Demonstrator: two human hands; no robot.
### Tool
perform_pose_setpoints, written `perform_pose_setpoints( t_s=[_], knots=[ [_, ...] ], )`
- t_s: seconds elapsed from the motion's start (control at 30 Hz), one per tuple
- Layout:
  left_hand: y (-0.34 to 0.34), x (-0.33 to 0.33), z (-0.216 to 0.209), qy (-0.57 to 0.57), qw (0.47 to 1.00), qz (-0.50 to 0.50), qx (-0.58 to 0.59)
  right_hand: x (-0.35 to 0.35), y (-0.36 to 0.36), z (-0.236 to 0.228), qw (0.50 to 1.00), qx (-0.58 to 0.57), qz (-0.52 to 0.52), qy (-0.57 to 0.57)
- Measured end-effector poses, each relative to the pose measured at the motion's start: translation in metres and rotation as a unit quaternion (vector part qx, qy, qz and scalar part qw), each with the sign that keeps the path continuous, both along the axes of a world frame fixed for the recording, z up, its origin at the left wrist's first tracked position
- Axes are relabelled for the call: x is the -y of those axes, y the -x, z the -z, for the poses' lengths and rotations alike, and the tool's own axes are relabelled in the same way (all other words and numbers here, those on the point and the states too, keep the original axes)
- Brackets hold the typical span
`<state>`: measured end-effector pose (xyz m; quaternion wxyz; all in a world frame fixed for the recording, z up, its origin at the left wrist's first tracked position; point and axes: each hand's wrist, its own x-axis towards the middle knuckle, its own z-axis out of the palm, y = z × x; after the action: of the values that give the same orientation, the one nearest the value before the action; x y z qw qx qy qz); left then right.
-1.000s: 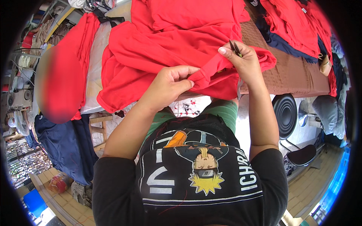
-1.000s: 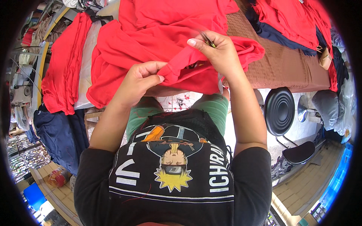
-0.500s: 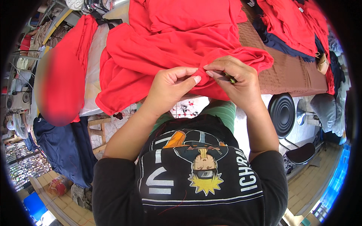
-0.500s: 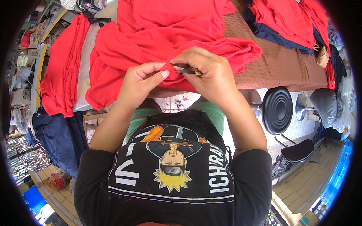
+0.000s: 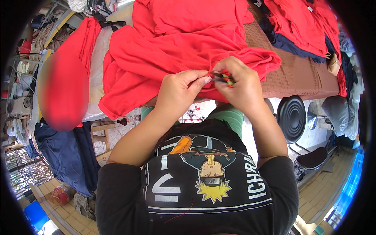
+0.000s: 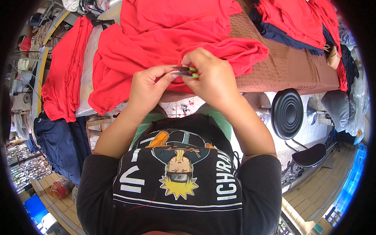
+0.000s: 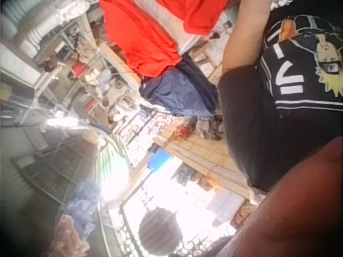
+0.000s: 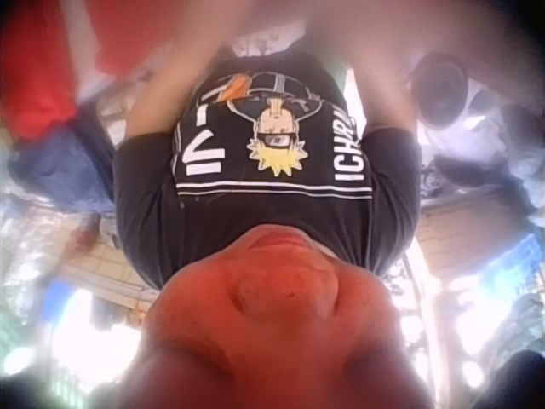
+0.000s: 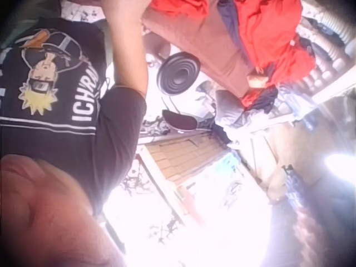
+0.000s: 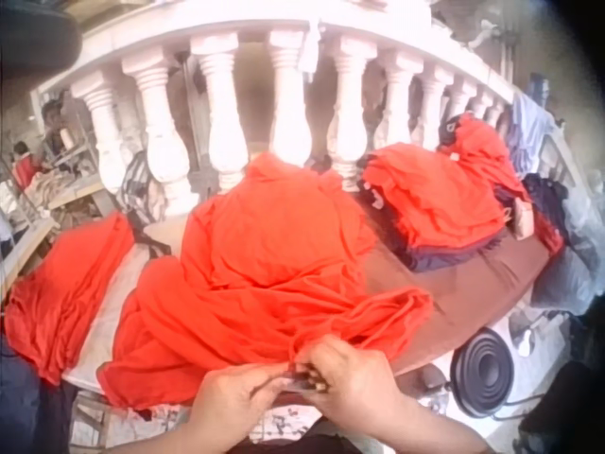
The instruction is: The person trims loose threads from red shirts using small shears. They pick up each shirt from a stack, cut away excess thread from the collar area and seams, and then stack the trimmed shirt to the side.
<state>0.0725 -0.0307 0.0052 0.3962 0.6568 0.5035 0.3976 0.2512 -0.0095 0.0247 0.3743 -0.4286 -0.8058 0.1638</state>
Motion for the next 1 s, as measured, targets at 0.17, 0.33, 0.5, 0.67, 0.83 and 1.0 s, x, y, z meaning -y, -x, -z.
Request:
perform_pose_setpoints(
  t_s=[0.17, 0.33, 0.5, 0.67, 0.83, 1.0],
  knots=[
    [0.003, -0.007, 0.009, 0.069, 0.978, 0.013, 0.196, -0.005, -0.009, 0.007, 0.951, -0.209, -0.066, 0.216],
    [-0.005, -0.003, 0.001, -0.198, 0.98, 0.005, 0.019, -0.004, -0.006, 0.01, 0.945, -0.208, -0.059, 0.245],
    [-0.005, -0.004, 0.001, -0.206, 0.977, -0.023, -0.046, 0.008, 0.0, 0.001, 0.998, -0.033, -0.021, 0.054],
    [-0.004, -0.002, 0.007, -0.174, 0.983, -0.043, -0.044, 0.012, 0.003, 0.003, 0.998, 0.042, -0.019, -0.047],
    [0.0, -0.004, 0.008, 0.022, 0.98, -0.012, 0.198, 0.013, 0.001, -0.012, 1.0, 0.017, 0.004, -0.003],
    [0.009, -0.005, 0.005, 0.118, 0.948, 0.004, 0.296, 0.014, -0.003, -0.017, 0.999, 0.011, 0.03, -0.035]
  ],
)
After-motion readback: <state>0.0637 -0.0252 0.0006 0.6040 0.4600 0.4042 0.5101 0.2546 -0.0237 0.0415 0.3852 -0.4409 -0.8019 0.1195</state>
